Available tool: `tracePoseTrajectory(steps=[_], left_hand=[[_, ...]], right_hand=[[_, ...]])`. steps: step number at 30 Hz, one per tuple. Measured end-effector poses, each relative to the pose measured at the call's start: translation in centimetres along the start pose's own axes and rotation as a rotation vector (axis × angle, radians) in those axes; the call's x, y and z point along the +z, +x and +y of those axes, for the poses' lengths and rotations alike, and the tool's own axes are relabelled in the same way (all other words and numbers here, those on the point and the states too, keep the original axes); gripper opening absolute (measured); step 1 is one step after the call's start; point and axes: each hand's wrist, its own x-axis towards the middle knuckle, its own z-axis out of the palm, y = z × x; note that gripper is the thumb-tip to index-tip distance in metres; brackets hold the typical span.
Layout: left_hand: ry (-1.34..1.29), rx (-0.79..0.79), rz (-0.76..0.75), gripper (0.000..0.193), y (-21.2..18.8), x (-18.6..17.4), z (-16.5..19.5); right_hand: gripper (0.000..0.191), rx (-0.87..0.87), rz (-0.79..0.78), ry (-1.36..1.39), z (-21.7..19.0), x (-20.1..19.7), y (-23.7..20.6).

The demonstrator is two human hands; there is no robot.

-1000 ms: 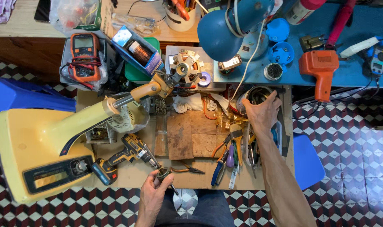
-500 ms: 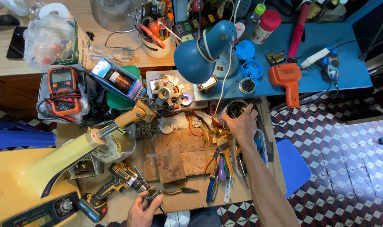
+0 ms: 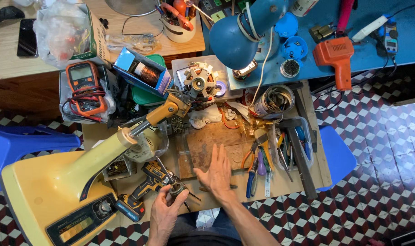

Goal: The person cleans a small cylindrical electrical component with a cloth, then uses a screwdriver to adjust internal parts. They measure the component with a ruler and continue to manipulate it with both hands, occasionally picking up and setting down tools on the workbench.

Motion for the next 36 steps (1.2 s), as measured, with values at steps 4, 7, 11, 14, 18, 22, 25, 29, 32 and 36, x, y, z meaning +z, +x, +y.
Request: tracePoseTrajectory(steps=[4,7,11,14,18,22,25,29,32,36], left_hand=[[0.021,0.044,-0.038,0.055,0.9,-2.1,-0.9],[0.103,0.018,-0.040,0.057,1.5,-3.0,-1.0],[0.128,-0.044,-0.105,0.055,1.9,-3.3,-1.1],[0.252,-0.006,-0.101,0.053,2.1,-3.3,-1.3],[0.189,0.070,-0.158,0.051,2.4,-2.4,-2.2],[0.199,-0.036,-0.200,0.056,3.0,-1.1,-2.9],[0.288,-0.040,-0.203,0.061,3.3,-0.6,-2.9],[0.317,-0.058,-0.184,0.062,3.1,0.1,-2.8],[0.224,-0.025,-0.164,0.060,2.1,0.8,-2.9],[0.240,0.019,-0.080,0.054,0.8,1.3,-2.4]], right_hand=[[0.123,0.029,0.083,-0.021,-1.4,2.9,0.0],[0.119,0.059,0.144,-0.009,-0.3,2.5,0.2],[0.118,0.130,0.148,-0.044,1.5,1.0,1.3],[0.119,0.156,0.156,-0.038,2.6,0.8,2.7],[0.112,0.091,0.177,-0.003,4.6,-0.3,1.7],[0.069,0.142,0.499,-0.110,10.8,-6.2,-1.6],[0.058,0.392,0.633,-0.273,16.7,-11.3,-2.1],[0.063,0.675,0.249,-0.250,21.0,-14.0,-1.1],[0.067,0.577,0.155,-0.262,21.5,-14.5,-0.6],[0.054,0.435,0.234,-0.321,21.6,-15.3,-0.5]])
